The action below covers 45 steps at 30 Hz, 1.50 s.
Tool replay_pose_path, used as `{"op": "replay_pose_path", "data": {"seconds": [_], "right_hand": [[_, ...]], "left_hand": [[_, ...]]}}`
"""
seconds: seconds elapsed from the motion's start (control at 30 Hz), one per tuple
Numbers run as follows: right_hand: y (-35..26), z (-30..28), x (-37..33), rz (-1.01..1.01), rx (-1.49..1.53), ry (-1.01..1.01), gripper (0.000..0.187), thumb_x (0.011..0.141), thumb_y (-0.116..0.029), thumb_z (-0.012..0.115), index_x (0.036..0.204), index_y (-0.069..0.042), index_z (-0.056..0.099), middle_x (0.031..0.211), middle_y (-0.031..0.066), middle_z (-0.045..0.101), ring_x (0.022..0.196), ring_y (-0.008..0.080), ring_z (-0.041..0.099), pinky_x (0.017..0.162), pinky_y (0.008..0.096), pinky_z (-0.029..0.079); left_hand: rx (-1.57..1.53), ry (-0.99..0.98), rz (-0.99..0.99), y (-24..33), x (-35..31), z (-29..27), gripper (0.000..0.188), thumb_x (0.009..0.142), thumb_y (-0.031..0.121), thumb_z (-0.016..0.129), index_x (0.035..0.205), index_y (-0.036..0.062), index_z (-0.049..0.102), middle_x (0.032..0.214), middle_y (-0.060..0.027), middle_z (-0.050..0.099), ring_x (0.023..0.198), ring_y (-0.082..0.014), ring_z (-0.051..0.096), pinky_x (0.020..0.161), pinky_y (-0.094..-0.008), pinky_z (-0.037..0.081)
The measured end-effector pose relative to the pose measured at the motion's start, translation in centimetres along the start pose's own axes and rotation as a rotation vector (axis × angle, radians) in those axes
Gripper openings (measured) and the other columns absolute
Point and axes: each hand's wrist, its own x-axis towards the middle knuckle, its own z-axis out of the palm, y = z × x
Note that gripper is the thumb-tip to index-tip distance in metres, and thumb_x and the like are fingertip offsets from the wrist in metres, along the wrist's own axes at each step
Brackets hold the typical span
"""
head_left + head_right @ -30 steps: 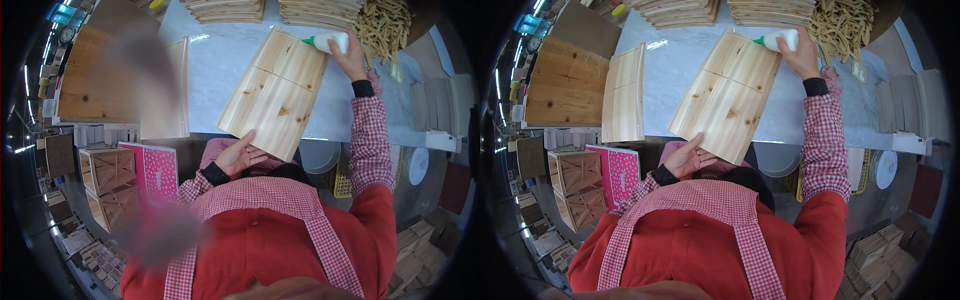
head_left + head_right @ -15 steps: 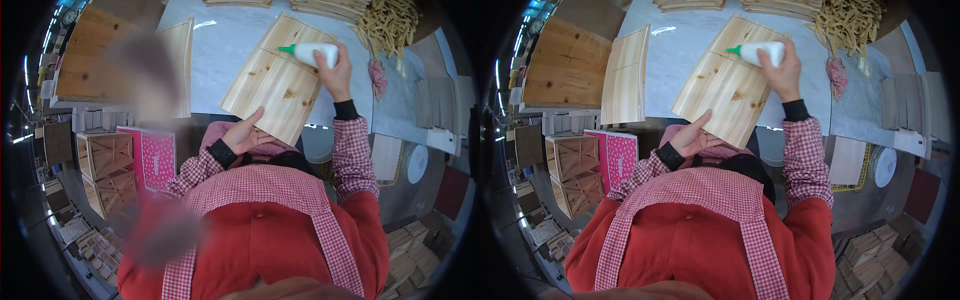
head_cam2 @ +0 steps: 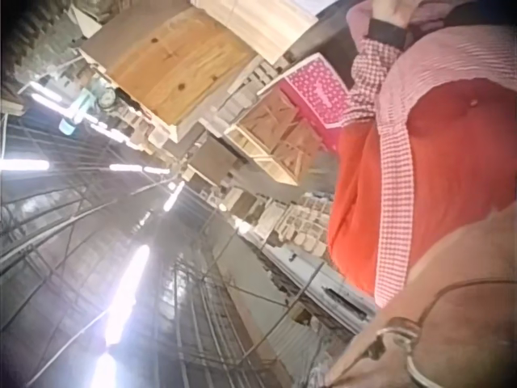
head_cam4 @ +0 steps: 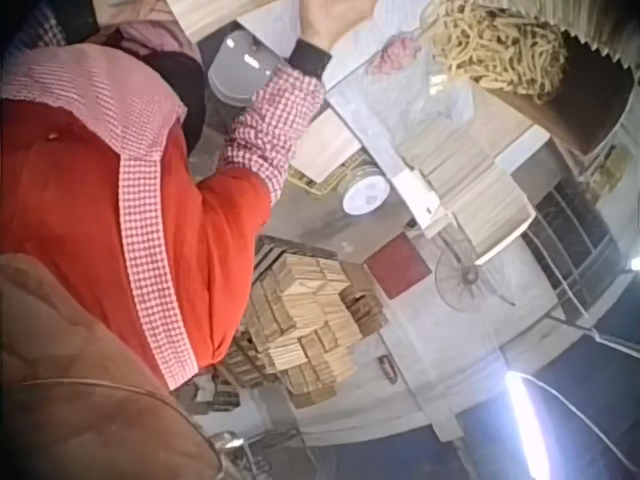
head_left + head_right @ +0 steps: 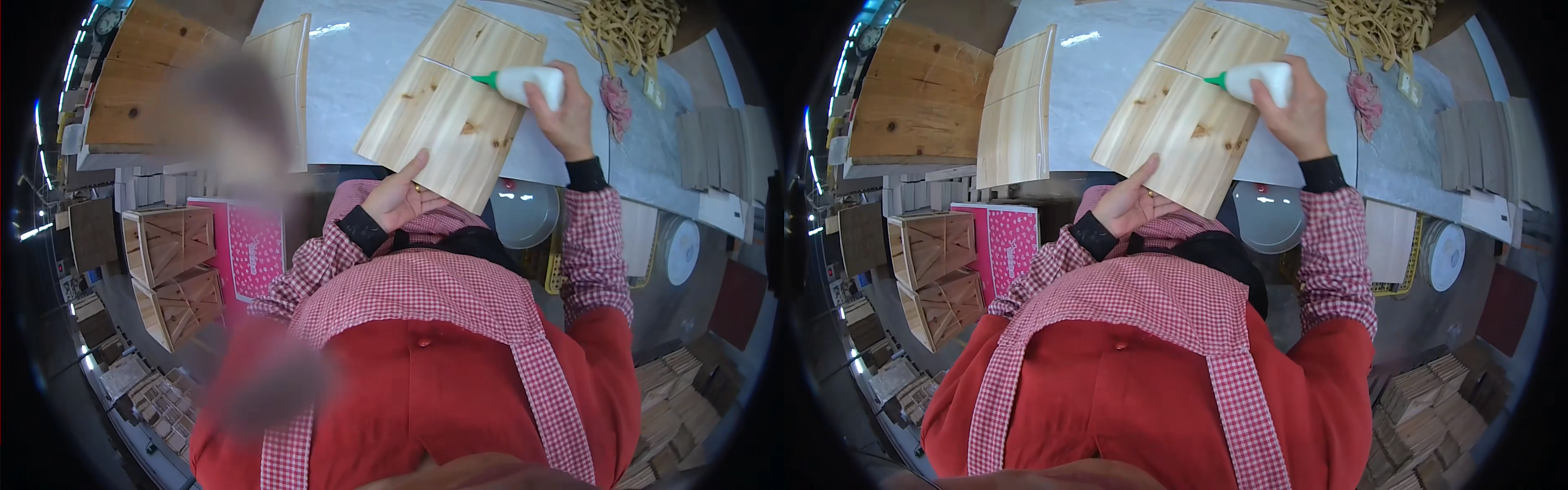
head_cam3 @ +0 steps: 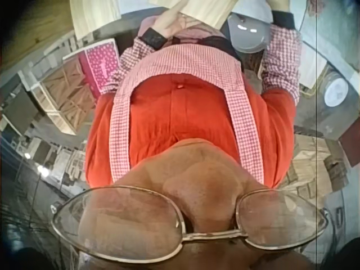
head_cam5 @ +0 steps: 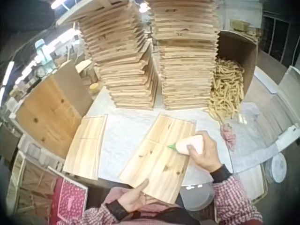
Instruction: Assembling wooden boxes by applying glue to panels and joining them together, then securing them with rubber bands.
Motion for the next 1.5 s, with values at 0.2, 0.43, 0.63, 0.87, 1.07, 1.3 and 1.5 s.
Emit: {"op": "replay_pose_path", "data": {"seconds": [0.2,0.43,0.63,0.87,1.07,1.3,1.5], "right_hand": [[0.9,-5.5,-4.3,0.008,-0.12,0.106,0.035,0.078,-0.018,0.074,0.105,-0.002,0.057,0.086,0.0151,0.065,0.069,0.0235,0.064,0.064,0.0339,0.052],[-0.2,-7.0,-6.8,0.465,0.513,0.442,0.031,0.085,-0.02,0.069,0.104,0.0,0.054,0.086,0.0093,0.062,0.068,0.0159,0.061,0.052,0.0253,0.049],[1.7,-5.6,-2.3,0.404,0.577,0.663,0.03,0.089,-0.024,0.065,0.102,0.0,0.054,0.084,0.0086,0.06,0.055,0.0117,0.054,0.047,0.0239,0.046],[5.2,-5.1,3.6,0.465,0.4,0.651,0.034,0.087,-0.026,0.068,0.103,0.002,0.056,0.087,0.0097,0.062,0.057,0.0124,0.056,0.045,0.0247,0.047],[5.2,-5.5,5.5,0.522,0.225,0.577,0.036,0.084,-0.028,0.07,0.101,0.002,0.059,0.086,0.0093,0.063,0.059,0.0121,0.058,0.042,0.0248,0.046],[2.8,-6.8,1.2,0.467,0.266,0.432,0.035,0.084,-0.027,0.07,0.101,0.002,0.059,0.082,0.0077,0.063,0.06,0.0112,0.057,0.043,0.024,0.045],[-2.8,-7.0,-4.7,0.443,0.414,0.311,0.032,0.085,-0.023,0.069,0.103,0.001,0.057,0.079,0.0047,0.06,0.061,0.0087,0.056,0.044,0.0228,0.044]], "left_hand": [[-0.036,-0.005,0.0,-0.1,0.3,-0.4,0.06,0.096,0.039,0.053,0.138,0.0008,0.034,0.134,-0.0187,0.05,0.121,-0.0309,0.053,0.106,-0.0472,0.041],[-0.14,-0.102,0.068,-0.4,-0.5,1.1,0.059,0.097,0.036,0.053,0.14,0.0019,0.032,0.137,-0.0187,0.047,0.126,-0.0306,0.049,0.106,-0.0462,0.041],[-0.231,-0.253,0.14,0.3,-1.2,1.7,0.057,0.098,0.029,0.052,0.142,0.0039,0.027,0.142,-0.0179,0.042,0.13,-0.0306,0.044,0.107,-0.0454,0.041],[-0.239,-0.245,0.143,0.0,-1.2,1.4,0.057,0.098,0.027,0.052,0.143,0.0041,0.025,0.143,-0.0183,0.041,0.13,-0.0303,0.044,0.107,-0.0451,0.041],[-0.231,-0.237,0.152,-0.1,-1.3,1.6,0.058,0.097,0.026,0.052,0.143,0.0032,0.025,0.142,-0.0183,0.041,0.13,-0.0307,0.045,0.106,-0.0461,0.042],[-0.185,-0.227,0.183,0.2,-0.9,1.5,0.057,0.098,0.026,0.051,0.144,0.0038,0.026,0.143,-0.0186,0.041,0.131,-0.0294,0.043,0.108,-0.0441,0.04],[-0.236,-0.234,0.21,0.2,-0.7,1.6,0.053,0.097,0.023,0.052,0.141,0.0035,0.03,0.14,-0.0161,0.045,0.128,-0.0289,0.047,0.105,-0.0438,0.043]]}}
